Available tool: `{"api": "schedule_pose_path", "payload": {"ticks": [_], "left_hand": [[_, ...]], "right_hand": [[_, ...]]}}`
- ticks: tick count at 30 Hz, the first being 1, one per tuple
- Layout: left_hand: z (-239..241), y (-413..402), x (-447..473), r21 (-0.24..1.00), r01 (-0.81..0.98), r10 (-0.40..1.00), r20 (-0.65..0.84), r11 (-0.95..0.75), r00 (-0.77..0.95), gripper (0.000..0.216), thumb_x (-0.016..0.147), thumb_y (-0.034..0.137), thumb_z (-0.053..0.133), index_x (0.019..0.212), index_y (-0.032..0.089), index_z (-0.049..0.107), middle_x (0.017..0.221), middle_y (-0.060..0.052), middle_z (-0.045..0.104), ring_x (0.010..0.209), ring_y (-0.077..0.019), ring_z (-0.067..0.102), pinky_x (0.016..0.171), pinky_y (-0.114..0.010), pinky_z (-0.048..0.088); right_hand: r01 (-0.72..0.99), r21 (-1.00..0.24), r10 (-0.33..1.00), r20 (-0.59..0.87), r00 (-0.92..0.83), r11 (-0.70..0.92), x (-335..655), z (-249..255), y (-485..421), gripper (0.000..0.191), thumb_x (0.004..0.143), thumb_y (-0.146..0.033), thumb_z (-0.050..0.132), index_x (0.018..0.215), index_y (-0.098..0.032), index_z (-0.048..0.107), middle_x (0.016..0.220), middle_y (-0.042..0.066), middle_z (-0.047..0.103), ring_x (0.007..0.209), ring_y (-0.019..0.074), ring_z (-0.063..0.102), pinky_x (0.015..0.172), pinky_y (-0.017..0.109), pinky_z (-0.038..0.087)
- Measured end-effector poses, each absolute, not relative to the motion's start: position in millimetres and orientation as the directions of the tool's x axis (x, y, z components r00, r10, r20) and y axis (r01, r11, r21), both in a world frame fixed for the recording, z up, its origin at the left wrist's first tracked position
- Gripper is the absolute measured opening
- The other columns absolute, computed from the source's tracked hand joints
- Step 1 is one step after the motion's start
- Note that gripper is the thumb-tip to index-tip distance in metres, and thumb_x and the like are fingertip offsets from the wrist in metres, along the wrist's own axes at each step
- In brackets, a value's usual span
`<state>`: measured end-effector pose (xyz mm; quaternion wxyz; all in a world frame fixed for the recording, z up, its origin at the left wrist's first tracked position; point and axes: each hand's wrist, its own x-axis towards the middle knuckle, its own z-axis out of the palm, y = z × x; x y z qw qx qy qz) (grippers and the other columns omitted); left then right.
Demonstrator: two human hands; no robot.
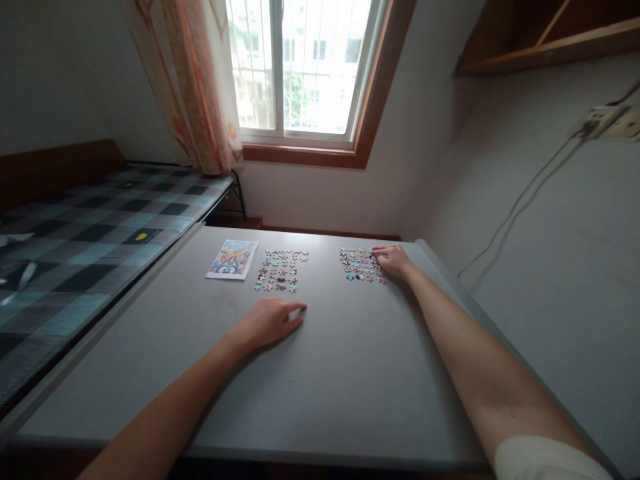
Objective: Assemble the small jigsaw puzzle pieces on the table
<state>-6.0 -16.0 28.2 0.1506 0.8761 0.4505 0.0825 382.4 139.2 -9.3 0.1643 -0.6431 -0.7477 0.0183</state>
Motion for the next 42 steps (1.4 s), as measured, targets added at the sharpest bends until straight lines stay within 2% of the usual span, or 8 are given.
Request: {"api": "schedule_pose_path", "payload": {"ticks": [9,15,19,22,26,33,38,42], "left_hand": [[27,-15,-6,0.344,0.758,0.810,0.016,-0.555,0.586,0.039,0.087,0.044,0.043,0.119,0.029,0.061,0.067,0.000,0.066,0.059,-0.0129,0.056,0.061,-0.023,0.038],[27,-15,-6,0.333,0.761,0.810,0.014,-0.557,0.586,0.039,0.087,0.044,0.043,0.119,0.029,0.061,0.067,0.000,0.066,0.060,-0.0134,0.057,0.061,-0.023,0.038],[29,-16,-5,0.334,0.764,0.811,0.000,-0.552,0.586,0.040,0.087,0.044,0.043,0.119,0.028,0.061,0.068,-0.001,0.067,0.061,-0.0140,0.058,0.063,-0.023,0.039],[29,-15,-6,0.334,0.762,0.808,0.001,-0.555,0.589,0.040,0.087,0.044,0.043,0.119,0.028,0.061,0.069,-0.001,0.067,0.062,-0.0142,0.058,0.063,-0.024,0.040],[27,-14,-6,0.329,0.761,0.806,0.000,-0.559,0.592,0.040,0.087,0.044,0.043,0.120,0.029,0.060,0.070,-0.001,0.067,0.063,-0.0145,0.058,0.063,-0.024,0.039],[26,-14,-6,0.322,0.768,0.811,-0.003,-0.553,0.585,0.040,0.087,0.044,0.043,0.121,0.030,0.060,0.069,0.000,0.066,0.060,-0.0136,0.056,0.061,-0.023,0.037],[26,-15,-7,0.336,0.767,0.813,-0.005,-0.547,0.582,0.039,0.087,0.044,0.043,0.120,0.030,0.060,0.067,0.000,0.066,0.060,-0.0133,0.056,0.060,-0.023,0.037],[26,-15,-7,0.337,0.768,0.815,-0.005,-0.544,0.579,0.040,0.087,0.044,0.044,0.120,0.030,0.060,0.067,0.000,0.065,0.060,-0.0131,0.056,0.061,-0.023,0.038]], "right_hand": [[0.971,-0.098,0.964,0.179,-0.196,0.216,374,1,134,0.035,0.075,-0.023,0.048,0.101,-0.025,0.072,0.117,-0.002,0.065,0.110,0.0211,0.052,0.099,0.032,0.038],[0.982,-0.018,0.965,0.189,-0.182,0.189,369,2,130,0.033,0.080,-0.034,0.047,0.100,-0.024,0.071,0.117,0.003,0.064,0.106,0.0262,0.050,0.093,0.040,0.036],[0.983,-0.065,0.963,0.220,-0.153,0.171,367,-2,128,0.037,0.082,-0.038,0.047,0.105,-0.021,0.070,0.117,0.007,0.063,0.106,0.0278,0.049,0.093,0.040,0.036],[0.974,-0.157,0.944,0.312,-0.105,0.161,366,-7,123,0.040,0.083,-0.035,0.044,0.112,-0.016,0.066,0.115,0.011,0.062,0.105,0.0250,0.051,0.096,0.037,0.036],[0.958,-0.252,0.914,0.406,-0.026,0.139,360,-14,107,0.040,0.084,-0.032,0.041,0.109,-0.015,0.067,0.112,0.010,0.061,0.104,0.0233,0.052,0.097,0.036,0.036],[0.972,-0.230,0.915,0.401,0.049,0.048,343,-18,80,0.045,0.086,-0.048,0.041,0.114,-0.022,0.064,0.119,0.009,0.057,0.105,0.0288,0.046,0.091,0.042,0.038],[0.954,-0.301,0.895,0.428,0.126,0.010,341,-18,72,0.042,0.086,-0.038,0.039,0.116,-0.021,0.063,0.118,0.008,0.058,0.104,0.0277,0.046,0.092,0.042,0.038],[0.964,-0.267,0.903,0.413,0.121,-0.007,338,-20,64,0.040,0.083,-0.036,0.044,0.115,-0.022,0.064,0.118,0.008,0.058,0.105,0.0289,0.045,0.090,0.043,0.038]]}}
